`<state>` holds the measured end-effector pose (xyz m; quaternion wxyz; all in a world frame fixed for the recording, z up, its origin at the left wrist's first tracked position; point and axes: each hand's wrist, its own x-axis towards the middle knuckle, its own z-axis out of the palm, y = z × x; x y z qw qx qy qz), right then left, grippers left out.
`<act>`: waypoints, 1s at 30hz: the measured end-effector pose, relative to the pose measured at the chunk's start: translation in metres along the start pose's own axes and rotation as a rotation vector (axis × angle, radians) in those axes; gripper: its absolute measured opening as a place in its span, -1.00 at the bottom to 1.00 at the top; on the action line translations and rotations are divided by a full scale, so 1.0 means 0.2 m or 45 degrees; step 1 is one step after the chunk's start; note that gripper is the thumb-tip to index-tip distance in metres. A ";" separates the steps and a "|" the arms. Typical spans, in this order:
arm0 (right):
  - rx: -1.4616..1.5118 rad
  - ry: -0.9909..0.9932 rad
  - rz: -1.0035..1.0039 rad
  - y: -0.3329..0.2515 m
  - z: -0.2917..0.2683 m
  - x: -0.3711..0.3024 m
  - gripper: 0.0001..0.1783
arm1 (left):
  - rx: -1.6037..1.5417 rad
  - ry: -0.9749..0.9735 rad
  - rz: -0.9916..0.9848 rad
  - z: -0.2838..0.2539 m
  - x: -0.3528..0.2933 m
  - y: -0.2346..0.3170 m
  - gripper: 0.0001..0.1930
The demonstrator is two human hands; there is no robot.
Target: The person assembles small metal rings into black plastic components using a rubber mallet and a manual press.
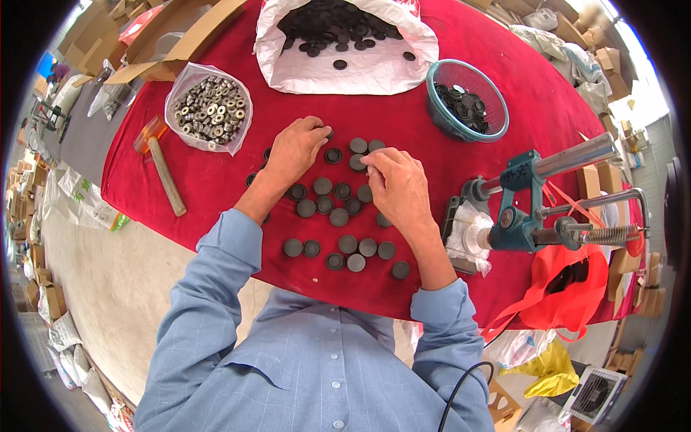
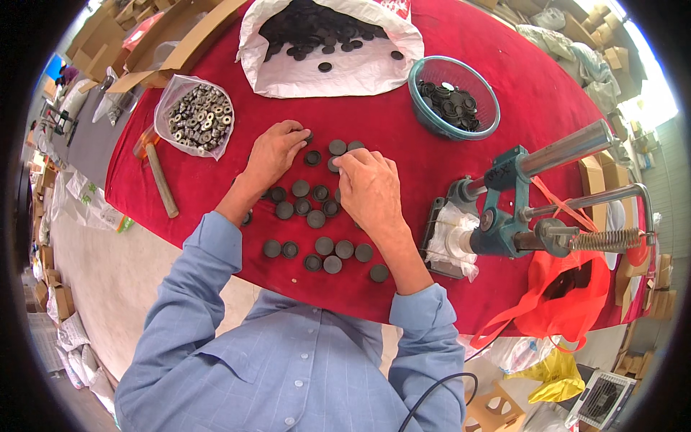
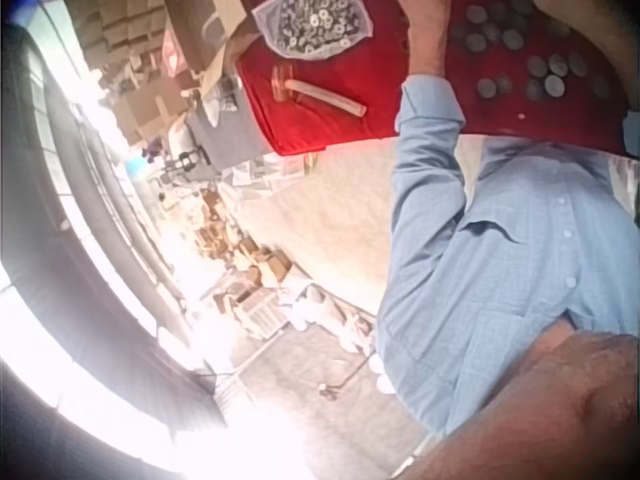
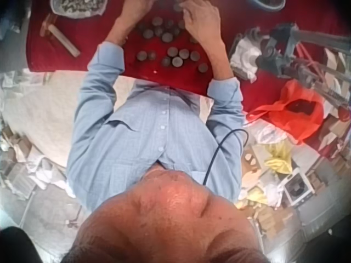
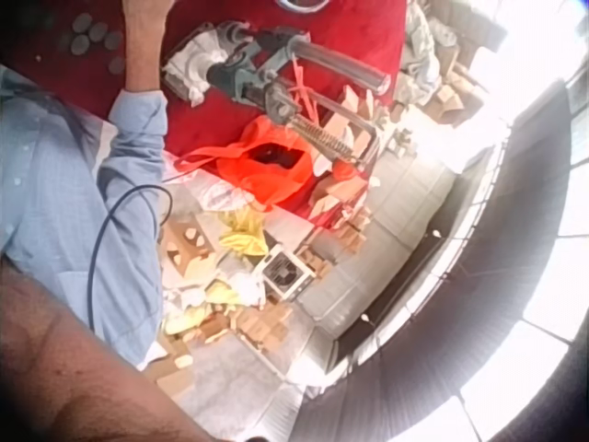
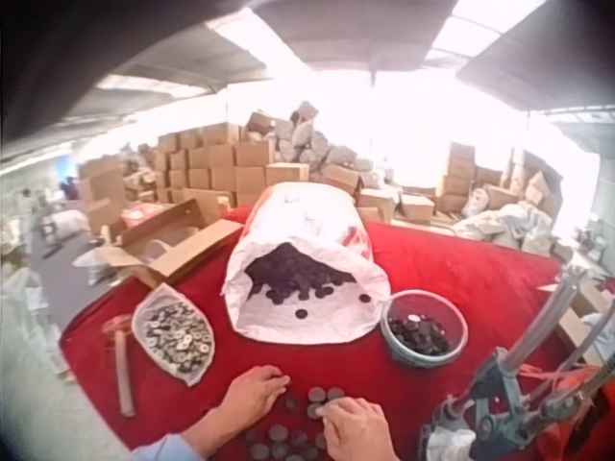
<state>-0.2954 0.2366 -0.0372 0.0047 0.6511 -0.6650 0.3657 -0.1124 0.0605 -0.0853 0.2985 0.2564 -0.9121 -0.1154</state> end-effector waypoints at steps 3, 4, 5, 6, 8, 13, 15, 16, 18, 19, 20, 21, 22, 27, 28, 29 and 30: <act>0.019 -0.004 -0.008 0.00 0.02 0.00 -0.83 | -0.027 0.043 0.005 0.02 -0.01 -0.03 -0.78; 0.018 -0.006 -0.009 0.00 0.03 0.00 -0.83 | -0.043 0.058 0.010 0.02 -0.01 -0.03 -0.78; 0.012 -0.016 -0.008 0.00 0.04 0.00 -0.83 | -0.060 0.073 0.016 0.03 -0.01 -0.03 -0.78; 0.007 -0.027 -0.007 0.01 0.05 0.01 -0.83 | -0.061 0.073 0.012 0.03 -0.01 -0.03 -0.78; 0.002 -0.041 0.000 0.01 0.08 0.02 -0.83 | -0.059 0.096 -0.010 0.04 -0.01 -0.03 -0.79; 0.004 -0.046 -0.030 -0.01 0.14 0.09 -0.81 | -0.186 0.197 -0.098 0.05 0.00 -0.05 -0.80; -0.009 -0.048 -0.031 -0.02 0.15 0.11 -0.80 | -0.199 0.235 -0.113 0.05 0.00 -0.06 -0.81; -0.007 -0.050 -0.032 -0.02 0.16 0.12 -0.80 | -0.174 0.226 -0.121 0.06 0.00 -0.06 -0.81; -0.009 -0.054 -0.041 -0.02 0.18 0.13 -0.80 | -0.150 0.216 -0.131 0.06 -0.01 -0.06 -0.82; -0.009 -0.056 -0.041 -0.01 0.18 0.13 -0.80 | -0.117 0.174 -0.080 0.06 -0.02 -0.06 -0.82; -0.013 -0.054 -0.052 -0.01 0.19 0.13 -0.80 | -0.084 0.133 -0.029 0.06 -0.03 -0.06 -0.81; -0.016 -0.052 -0.063 -0.01 0.20 0.13 -0.80 | -0.084 0.133 -0.032 0.05 -0.03 -0.05 -0.81; -0.014 -0.055 -0.063 -0.01 0.20 0.13 -0.80 | -0.044 0.091 0.011 0.04 -0.04 -0.05 -0.80; -0.199 -0.121 -0.112 0.01 0.26 0.13 -0.76 | 0.005 -0.042 0.014 0.00 -0.07 -0.02 -0.72; -0.194 -0.131 -0.116 0.01 0.27 0.13 -0.76 | 0.084 -0.011 0.071 0.00 -0.09 -0.02 -0.69; -0.238 -0.103 -0.183 0.02 0.29 0.14 -0.77 | 0.163 0.020 0.127 0.01 -0.10 -0.02 -0.67; -0.286 -0.077 -0.243 0.03 0.31 0.13 -0.78 | 0.156 0.015 0.119 0.00 -0.11 0.00 -0.67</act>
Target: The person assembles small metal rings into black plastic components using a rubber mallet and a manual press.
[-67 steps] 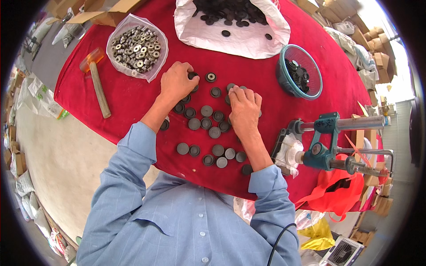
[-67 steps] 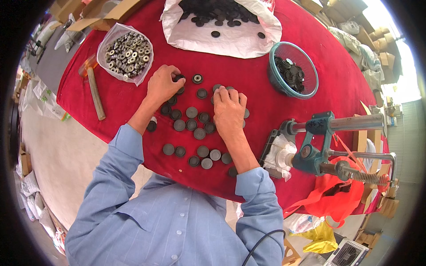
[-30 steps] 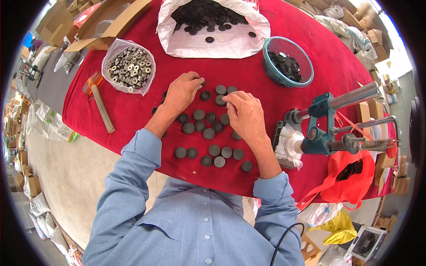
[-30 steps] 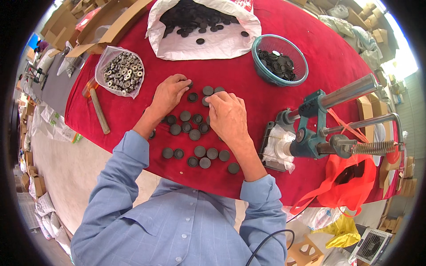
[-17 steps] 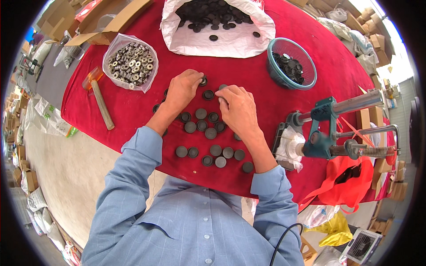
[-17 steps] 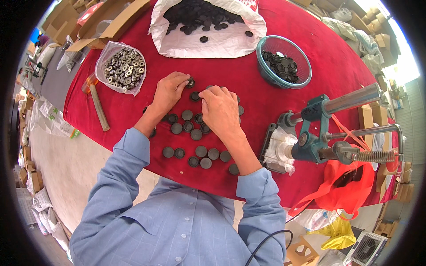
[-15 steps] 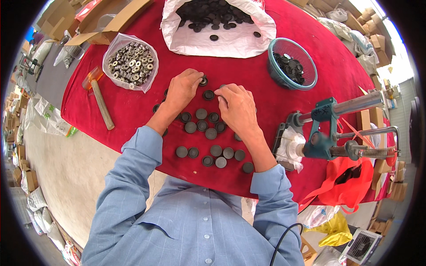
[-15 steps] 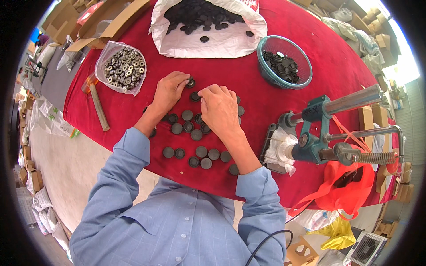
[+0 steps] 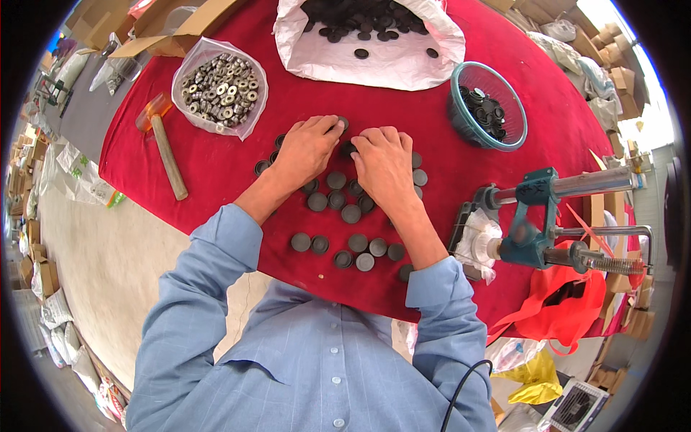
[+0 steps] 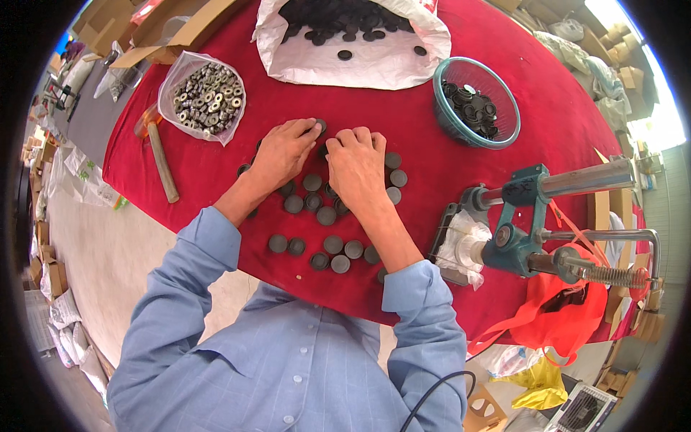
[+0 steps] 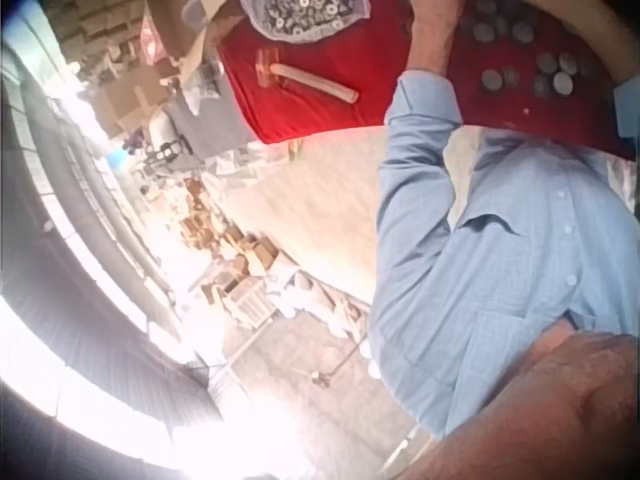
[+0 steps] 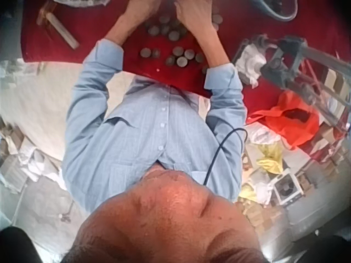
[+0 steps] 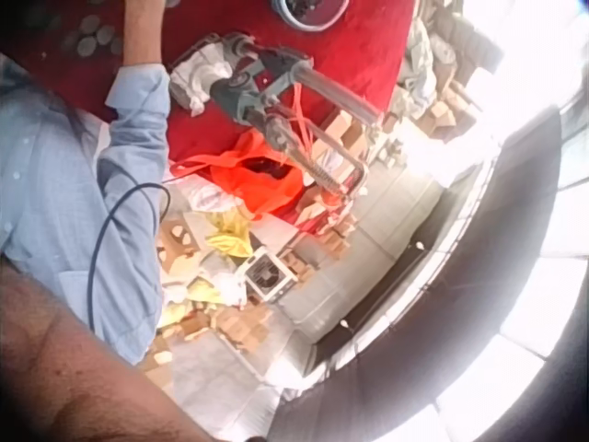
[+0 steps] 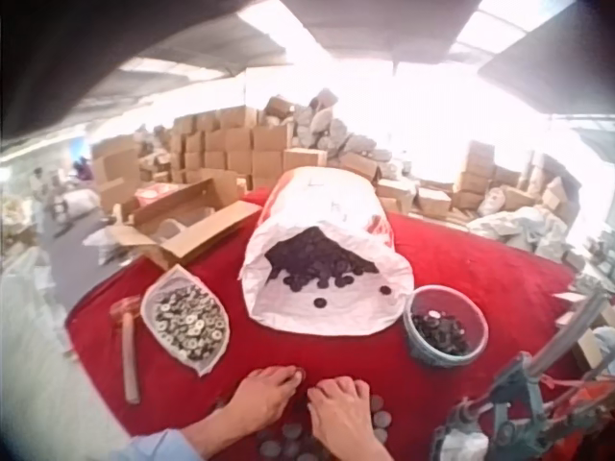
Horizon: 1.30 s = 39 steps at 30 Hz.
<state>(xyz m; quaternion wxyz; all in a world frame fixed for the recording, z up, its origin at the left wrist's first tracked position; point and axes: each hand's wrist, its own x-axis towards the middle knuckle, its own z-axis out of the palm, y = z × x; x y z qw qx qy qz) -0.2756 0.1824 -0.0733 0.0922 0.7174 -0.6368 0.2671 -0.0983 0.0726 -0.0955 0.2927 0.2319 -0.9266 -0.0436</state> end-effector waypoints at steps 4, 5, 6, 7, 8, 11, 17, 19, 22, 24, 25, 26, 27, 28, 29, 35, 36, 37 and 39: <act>-0.133 -0.037 -0.092 0.01 0.08 0.00 -0.77 | 0.189 -0.099 -0.011 0.01 -0.01 0.04 -0.59; -0.143 -0.067 -0.104 0.01 0.08 0.01 -0.73 | 0.282 -0.098 0.029 0.02 -0.01 0.04 -0.58; -0.157 -0.093 -0.115 0.01 0.08 0.01 -0.69 | 0.279 -0.094 0.027 0.01 0.00 0.03 -0.58; -0.164 -0.094 -0.117 0.01 0.06 0.02 -0.69 | 0.190 -0.125 -0.012 -0.01 0.00 0.02 -0.59; -0.078 -0.135 -0.089 0.02 0.04 0.02 -0.65 | 0.101 -0.154 -0.048 -0.02 0.02 0.02 -0.61; 0.123 -0.143 0.001 -0.01 -0.11 0.05 -0.58 | 0.047 -0.211 -0.079 -0.05 0.04 -0.01 -0.65; 0.362 -0.325 0.227 -0.10 -0.36 -0.14 -0.59 | 0.078 -0.288 -0.076 -0.05 0.06 -0.03 -0.71; 0.282 -0.396 0.152 -0.12 -0.34 -0.22 -0.62 | 0.008 -0.202 -0.049 -0.05 0.04 -0.06 -0.69; 0.192 -0.424 0.082 -0.15 -0.27 -0.29 -0.58 | -0.211 -0.015 -0.111 -0.13 0.00 -0.05 -0.66; 0.156 -0.433 0.017 -0.15 -0.26 -0.31 -0.56 | -0.355 0.086 -0.206 -0.24 -0.08 -0.04 -0.65; 0.156 -0.432 0.023 -0.15 -0.25 -0.32 -0.56 | -0.375 0.110 -0.244 -0.31 -0.13 -0.04 -0.66; 0.138 -0.468 0.017 -0.14 -0.24 -0.32 -0.54 | -0.394 0.135 -0.282 -0.35 -0.18 -0.03 -0.66; 0.128 -0.503 -0.006 -0.14 -0.23 -0.31 -0.52 | -0.383 0.137 -0.287 -0.39 -0.23 0.00 -0.66; 0.130 -0.502 -0.012 -0.14 -0.23 -0.31 -0.52 | -0.420 0.091 -0.320 -0.42 -0.27 0.03 -0.67; 0.105 -0.576 0.067 -0.15 -0.25 -0.30 -0.53 | -0.456 0.045 -0.353 -0.44 -0.30 0.06 -0.69; 0.404 -0.443 0.227 -0.12 -0.27 -0.21 -0.60 | -0.241 -0.192 -0.154 -0.38 -0.36 0.13 -0.53; 0.455 -0.441 0.260 -0.13 -0.27 -0.19 -0.60 | -0.209 -0.260 -0.102 -0.36 -0.36 0.13 -0.53; 0.506 -0.440 0.293 -0.15 -0.26 -0.16 -0.60 | -0.178 -0.329 -0.049 -0.35 -0.36 0.13 -0.53; 0.478 -0.434 0.297 -0.15 -0.17 -0.16 -0.61 | -0.183 -0.341 -0.043 -0.35 -0.36 0.12 -0.54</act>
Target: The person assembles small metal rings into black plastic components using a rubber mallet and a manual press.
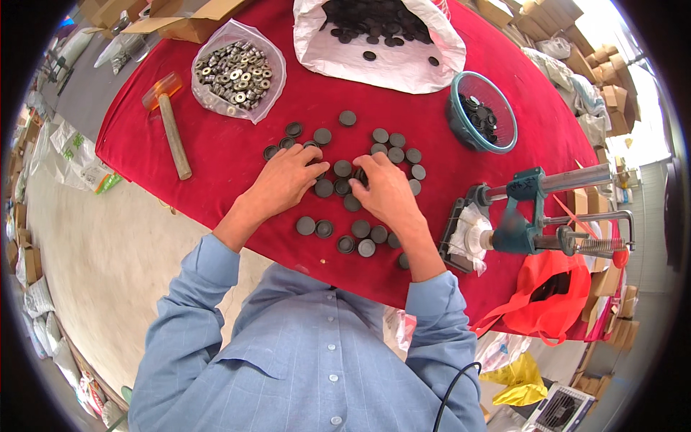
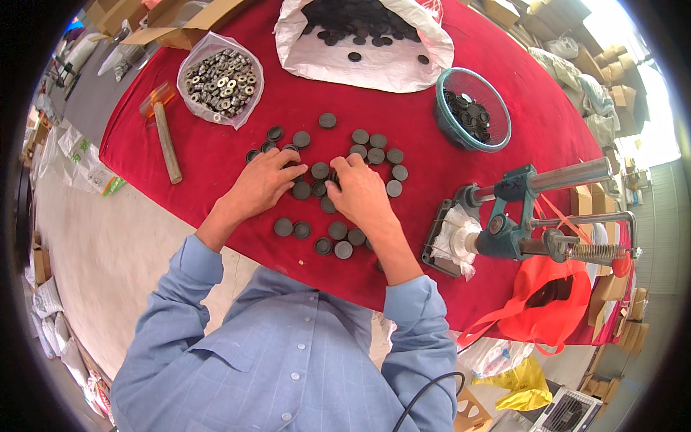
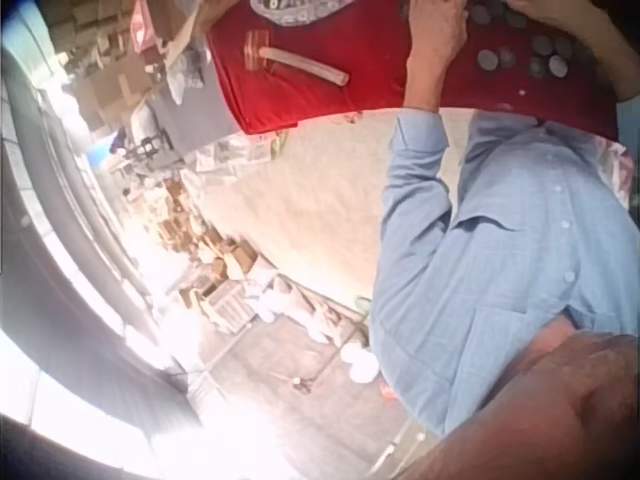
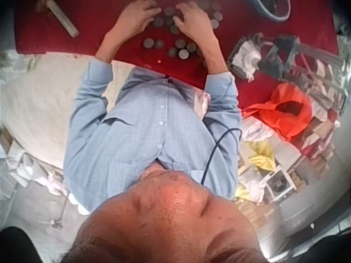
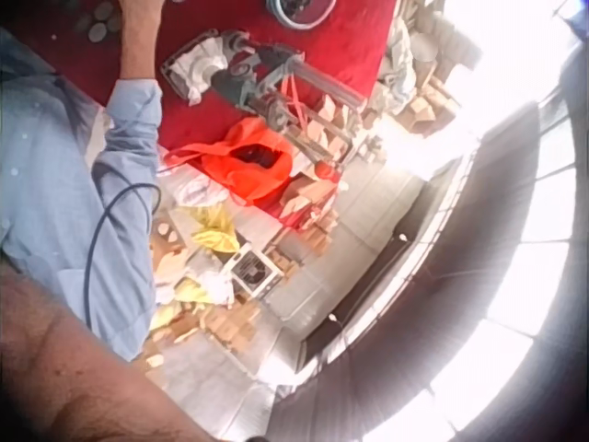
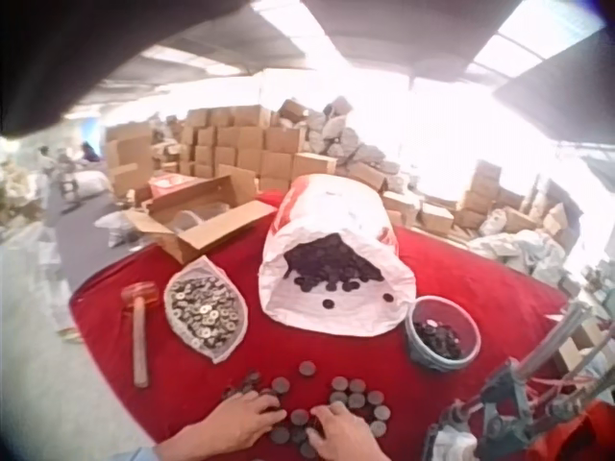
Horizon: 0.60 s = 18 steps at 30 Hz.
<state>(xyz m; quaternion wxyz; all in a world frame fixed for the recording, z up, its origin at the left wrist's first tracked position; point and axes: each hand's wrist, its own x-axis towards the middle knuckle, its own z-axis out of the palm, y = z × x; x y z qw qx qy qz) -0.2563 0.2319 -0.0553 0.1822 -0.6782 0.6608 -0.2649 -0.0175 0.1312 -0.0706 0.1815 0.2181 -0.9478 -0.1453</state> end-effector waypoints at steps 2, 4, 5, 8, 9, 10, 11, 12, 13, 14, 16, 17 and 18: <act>-0.208 -0.030 0.041 0.01 0.04 0.01 -0.63 | -0.003 -0.011 0.000 0.01 0.01 -0.01 -0.55; -0.173 -0.039 0.077 0.00 0.04 0.01 -0.64 | -0.061 0.006 -0.036 0.02 0.00 -0.01 -0.58; -0.182 -0.045 0.094 0.00 0.04 0.01 -0.62 | -0.062 0.006 -0.040 0.03 -0.01 -0.01 -0.58; -0.191 -0.060 0.137 -0.01 0.05 0.01 -0.57 | -0.032 -0.025 -0.067 0.04 -0.02 0.00 -0.54; -0.189 -0.075 0.153 -0.03 0.06 0.01 -0.55 | -0.036 0.001 -0.081 0.04 -0.03 0.01 -0.53; -0.189 -0.078 0.151 -0.05 0.06 0.00 -0.55 | -0.040 0.027 -0.095 0.03 -0.04 0.01 -0.51; -0.205 -0.065 0.136 -0.07 0.06 0.00 -0.52 | -0.040 0.028 -0.098 0.03 -0.04 0.01 -0.51; -0.222 -0.050 0.125 -0.08 0.06 -0.01 -0.50 | -0.044 0.045 -0.091 0.04 -0.05 0.01 -0.51; -0.221 -0.050 0.128 -0.09 0.06 -0.01 -0.50 | -0.047 0.063 -0.085 0.04 -0.05 0.01 -0.51; -0.256 -0.048 0.138 -0.10 0.07 -0.01 -0.49 | -0.047 0.061 -0.084 0.04 -0.05 0.01 -0.51; -0.289 -0.041 0.153 -0.12 0.08 -0.01 -0.47 | -0.112 0.219 -0.060 0.04 -0.04 0.01 -0.54; -0.274 -0.046 0.205 -0.14 0.09 0.00 -0.47 | -0.112 0.216 -0.056 0.04 -0.05 0.00 -0.54; -0.258 -0.050 0.256 -0.15 0.09 0.01 -0.46 | -0.200 0.253 -0.141 0.05 -0.06 -0.01 -0.54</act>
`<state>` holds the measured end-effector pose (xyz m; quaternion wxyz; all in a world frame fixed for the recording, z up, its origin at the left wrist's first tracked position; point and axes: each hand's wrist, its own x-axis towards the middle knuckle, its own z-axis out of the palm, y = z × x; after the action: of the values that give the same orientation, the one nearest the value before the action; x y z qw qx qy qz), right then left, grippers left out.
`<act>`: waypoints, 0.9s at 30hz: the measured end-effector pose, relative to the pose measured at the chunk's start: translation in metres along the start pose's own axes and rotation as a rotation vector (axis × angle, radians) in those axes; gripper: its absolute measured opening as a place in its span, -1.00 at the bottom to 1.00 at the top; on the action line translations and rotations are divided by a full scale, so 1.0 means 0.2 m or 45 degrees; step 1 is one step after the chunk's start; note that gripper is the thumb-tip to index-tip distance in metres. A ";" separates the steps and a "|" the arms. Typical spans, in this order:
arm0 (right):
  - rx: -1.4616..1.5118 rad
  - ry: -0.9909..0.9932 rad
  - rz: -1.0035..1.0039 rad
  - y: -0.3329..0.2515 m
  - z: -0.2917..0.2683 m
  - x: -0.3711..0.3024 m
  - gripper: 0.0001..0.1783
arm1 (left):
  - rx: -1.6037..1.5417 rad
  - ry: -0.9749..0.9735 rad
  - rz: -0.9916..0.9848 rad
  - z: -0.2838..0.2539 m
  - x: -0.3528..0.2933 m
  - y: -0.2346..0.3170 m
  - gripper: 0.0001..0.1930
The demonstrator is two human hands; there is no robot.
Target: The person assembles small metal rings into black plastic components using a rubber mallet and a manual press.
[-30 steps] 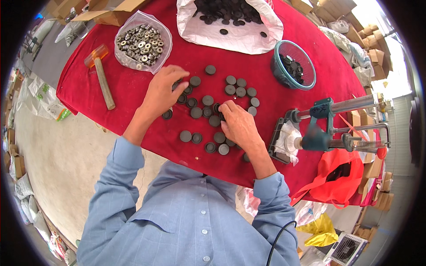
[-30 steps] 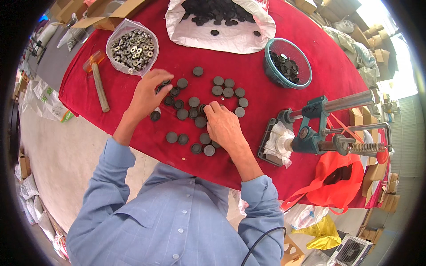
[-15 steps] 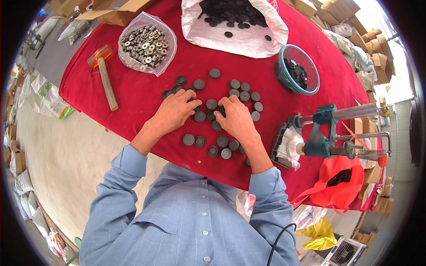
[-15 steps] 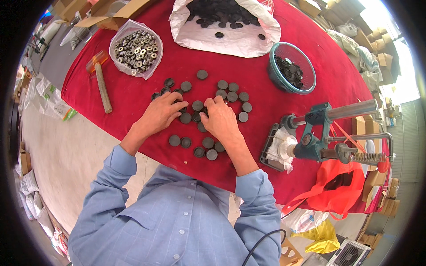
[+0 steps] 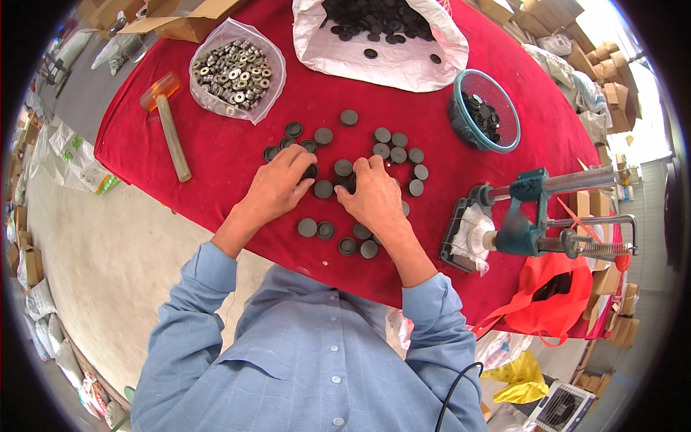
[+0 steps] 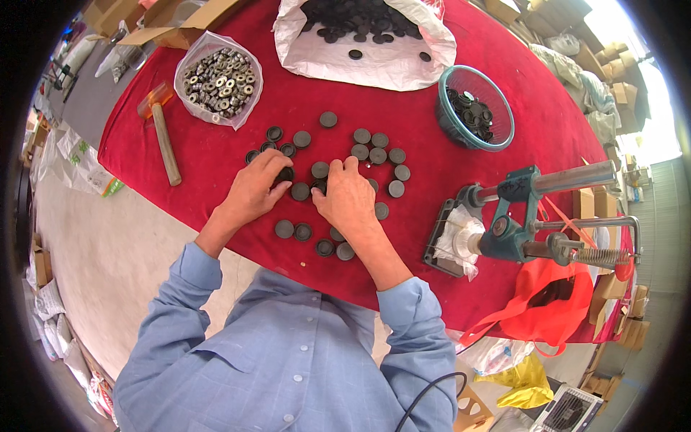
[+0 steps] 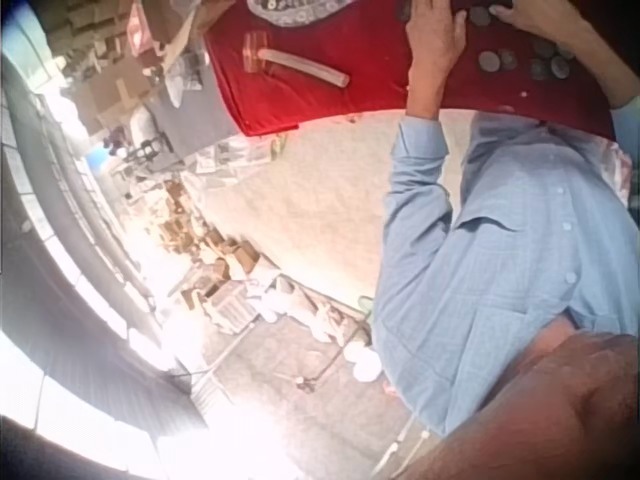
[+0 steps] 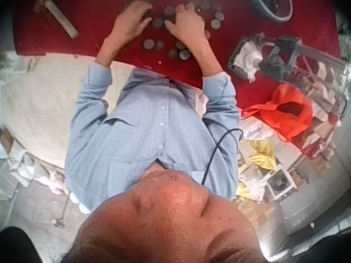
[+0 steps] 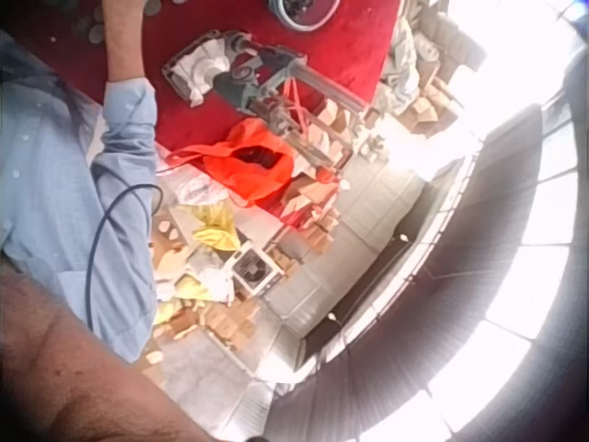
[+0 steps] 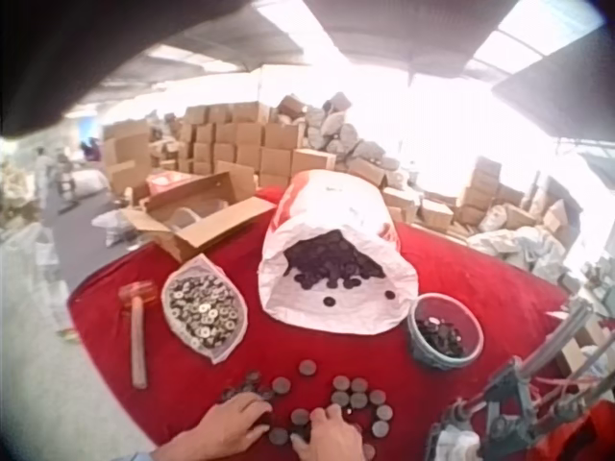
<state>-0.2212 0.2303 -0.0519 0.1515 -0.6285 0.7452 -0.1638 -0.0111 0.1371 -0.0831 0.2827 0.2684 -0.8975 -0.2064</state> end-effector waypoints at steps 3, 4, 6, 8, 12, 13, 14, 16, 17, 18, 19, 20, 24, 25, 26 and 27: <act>0.077 0.005 0.083 -0.01 0.00 0.00 -0.51 | -0.250 0.132 -0.250 -0.03 -0.03 -0.04 -0.56; 0.079 0.006 0.083 -0.01 0.00 0.00 -0.51 | -0.420 0.228 -0.415 -0.04 -0.05 -0.06 -0.57; 0.137 -0.014 0.060 0.02 0.00 0.00 -0.55 | -1.039 0.276 -0.761 -0.08 -0.07 -0.15 -0.65; 0.125 0.005 0.027 0.07 0.02 0.00 -0.57 | -1.443 0.411 -1.078 -0.18 -0.01 -0.08 -0.68; 0.054 0.054 -0.024 0.10 0.04 0.02 -0.63 | -1.610 0.319 -1.146 -0.19 -0.08 -0.19 -0.74; 0.053 0.051 -0.028 0.11 0.04 0.02 -0.63 | -1.523 0.263 -1.151 -0.18 -0.10 -0.22 -0.78; 0.054 0.051 -0.052 0.11 0.03 0.03 -0.64 | -1.435 0.207 -1.155 -0.17 -0.12 -0.25 -0.82; 0.050 0.048 -0.072 0.12 0.03 0.03 -0.64 | -1.105 0.175 -0.966 -0.15 -0.11 -0.20 -0.80; 0.042 0.051 -0.067 0.11 0.03 0.02 -0.65 | -0.773 0.143 -0.772 -0.13 -0.10 -0.17 -0.78; 0.035 0.055 -0.064 0.11 0.02 0.02 -0.67 | -0.774 0.147 -0.773 -0.13 -0.09 -0.13 -0.78; 0.033 0.053 -0.067 0.11 0.02 0.02 -0.67 | -0.537 0.127 -0.663 -0.13 -0.08 -0.10 -0.71; 0.024 0.062 -0.077 0.11 0.02 0.01 -0.68 | -0.301 0.107 -0.552 -0.12 -0.07 -0.07 -0.65; 0.106 0.115 -0.095 0.13 0.03 0.00 -0.73 | -0.054 0.037 -0.411 -0.10 -0.06 -0.05 -0.59; 0.104 0.114 -0.095 0.14 0.04 0.00 -0.73 | -0.056 0.038 -0.411 -0.09 -0.06 -0.06 -0.59; 0.095 0.116 -0.122 0.16 0.05 0.00 -0.73 | -0.043 0.037 -0.385 -0.08 -0.05 -0.07 -0.60; 0.089 0.115 -0.153 0.16 0.05 0.01 -0.73 | -0.026 0.037 -0.363 -0.09 -0.05 -0.07 -0.60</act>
<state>-0.2464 0.2338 -0.0751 0.1295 -0.6584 0.7059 -0.2266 0.0123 0.1283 -0.0817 0.2662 0.3934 -0.8438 -0.2496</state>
